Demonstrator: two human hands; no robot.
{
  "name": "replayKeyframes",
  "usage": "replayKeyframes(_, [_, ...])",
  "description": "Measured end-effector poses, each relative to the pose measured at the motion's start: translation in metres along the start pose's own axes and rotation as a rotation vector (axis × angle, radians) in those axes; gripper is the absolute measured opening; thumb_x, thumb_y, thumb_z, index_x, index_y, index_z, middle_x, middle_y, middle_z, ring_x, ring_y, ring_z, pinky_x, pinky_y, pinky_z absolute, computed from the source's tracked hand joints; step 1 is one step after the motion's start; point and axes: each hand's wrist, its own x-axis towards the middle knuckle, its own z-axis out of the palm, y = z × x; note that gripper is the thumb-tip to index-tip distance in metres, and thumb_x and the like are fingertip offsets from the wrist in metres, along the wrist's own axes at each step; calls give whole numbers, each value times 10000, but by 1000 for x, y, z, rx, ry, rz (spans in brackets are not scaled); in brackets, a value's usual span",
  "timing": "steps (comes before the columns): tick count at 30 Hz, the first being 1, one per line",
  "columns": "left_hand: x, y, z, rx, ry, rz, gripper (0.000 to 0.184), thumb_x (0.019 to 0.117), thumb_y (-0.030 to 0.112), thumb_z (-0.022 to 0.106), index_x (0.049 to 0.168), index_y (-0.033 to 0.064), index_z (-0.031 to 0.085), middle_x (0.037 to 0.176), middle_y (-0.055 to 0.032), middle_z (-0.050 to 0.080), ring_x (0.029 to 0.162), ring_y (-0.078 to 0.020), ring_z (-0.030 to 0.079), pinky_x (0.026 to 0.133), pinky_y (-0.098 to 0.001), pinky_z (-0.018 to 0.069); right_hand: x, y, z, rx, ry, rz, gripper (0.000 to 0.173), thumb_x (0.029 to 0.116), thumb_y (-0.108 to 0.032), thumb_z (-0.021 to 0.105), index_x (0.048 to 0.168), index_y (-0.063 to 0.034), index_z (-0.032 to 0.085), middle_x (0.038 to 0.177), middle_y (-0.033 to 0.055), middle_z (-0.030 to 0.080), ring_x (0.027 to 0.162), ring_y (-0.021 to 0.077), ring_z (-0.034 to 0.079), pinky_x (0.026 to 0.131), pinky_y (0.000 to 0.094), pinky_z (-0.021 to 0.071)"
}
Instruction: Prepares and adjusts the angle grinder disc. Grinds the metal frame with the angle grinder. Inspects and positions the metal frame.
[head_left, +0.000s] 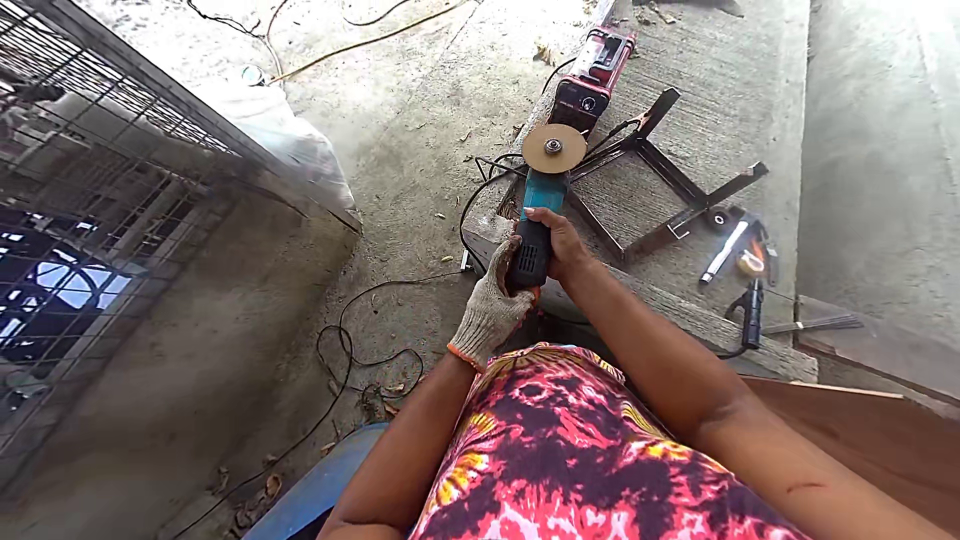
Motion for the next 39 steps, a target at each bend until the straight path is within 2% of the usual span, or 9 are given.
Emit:
replayKeyframes(5, [0, -4, -6, 80, -77, -13, 836, 904, 187, 723, 1611, 238, 280, 1129, -78, 721, 756, -144, 717, 669, -341, 627, 4, 7, -3, -12, 38, 16, 444, 891, -247, 725, 1258, -67, 551, 906, 150, 695, 734, 239, 697, 669, 425, 609])
replayKeyframes(11, [1, -3, -18, 478, -170, 177, 873, 837, 414, 761, 1595, 244, 365, 1300, -49, 685, 1132, -135, 679, 997, -410, 562, -1, 15, -6, -8, 42, 56, 322, 951, -218, 661, 1200, -39, 561, 848, 155, 685, 698, 238, 693, 653, 405, 613])
replayKeyframes(13, [0, 3, -17, 611, -196, 166, 958, 801, 544, 775, 1611, 283, 337, 1303, -94, 667, 1133, -215, 673, 970, -484, 561, -3, 16, -7, -11, 47, 55, 350, 943, -208, 662, 1233, -46, 549, 867, 158, 682, 720, 243, 693, 676, 411, 612])
replayKeyframes(18, [-4, 17, -6, 816, -185, 137, 809, 885, 479, 692, 1602, 321, 352, 1294, -136, 652, 1076, -284, 687, 901, -505, 573, -8, 14, -11, -4, 89, 51, 387, 926, -211, 700, 1250, -63, 549, 881, 145, 680, 714, 234, 690, 648, 399, 607])
replayKeyframes(23, [-5, 14, 13, 611, -269, 226, 914, 867, 609, 702, 1619, 270, 309, 1332, -68, 659, 1065, -175, 698, 927, -458, 590, -37, -16, -37, -29, 105, -31, 515, 871, -239, 742, 1308, -71, 528, 922, 157, 696, 740, 247, 708, 656, 415, 618])
replayKeyframes(26, [-1, 8, 26, 454, -388, 243, 903, 879, 628, 681, 1613, 257, 310, 1304, -10, 673, 1049, -97, 706, 926, -369, 613, -60, -56, -73, -108, 160, -109, 585, 842, -219, 746, 1341, -53, 489, 950, 175, 697, 788, 276, 719, 706, 449, 629])
replayKeyframes(31, [24, -14, 52, 464, -425, 141, 631, 961, 557, 598, 1511, 266, 490, 1250, 6, 701, 1035, -110, 708, 923, -400, 605, -112, -148, -164, -380, 350, -247, 655, 785, -231, 774, 1355, -87, 487, 972, 139, 712, 797, 263, 736, 696, 437, 644])
replayKeyframes(35, [62, -28, 91, 358, -331, -14, 525, 1011, 427, 560, 1486, 210, 514, 1163, -16, 727, 955, -133, 717, 863, -396, 607, -128, -213, -246, -564, 511, -258, 726, 759, -242, 803, 1395, -120, 475, 1051, 109, 696, 847, 246, 728, 731, 449, 641])
replayKeyframes(39, [117, -47, 140, 218, -143, -222, 465, 1067, 333, 522, 1491, 146, 498, 1202, -111, 716, 955, -212, 740, 856, -428, 618, -115, -245, -311, -688, 624, -136, 671, 795, -197, 789, 1386, -101, 485, 1061, 105, 680, 841, 213, 711, 729, 424, 625])
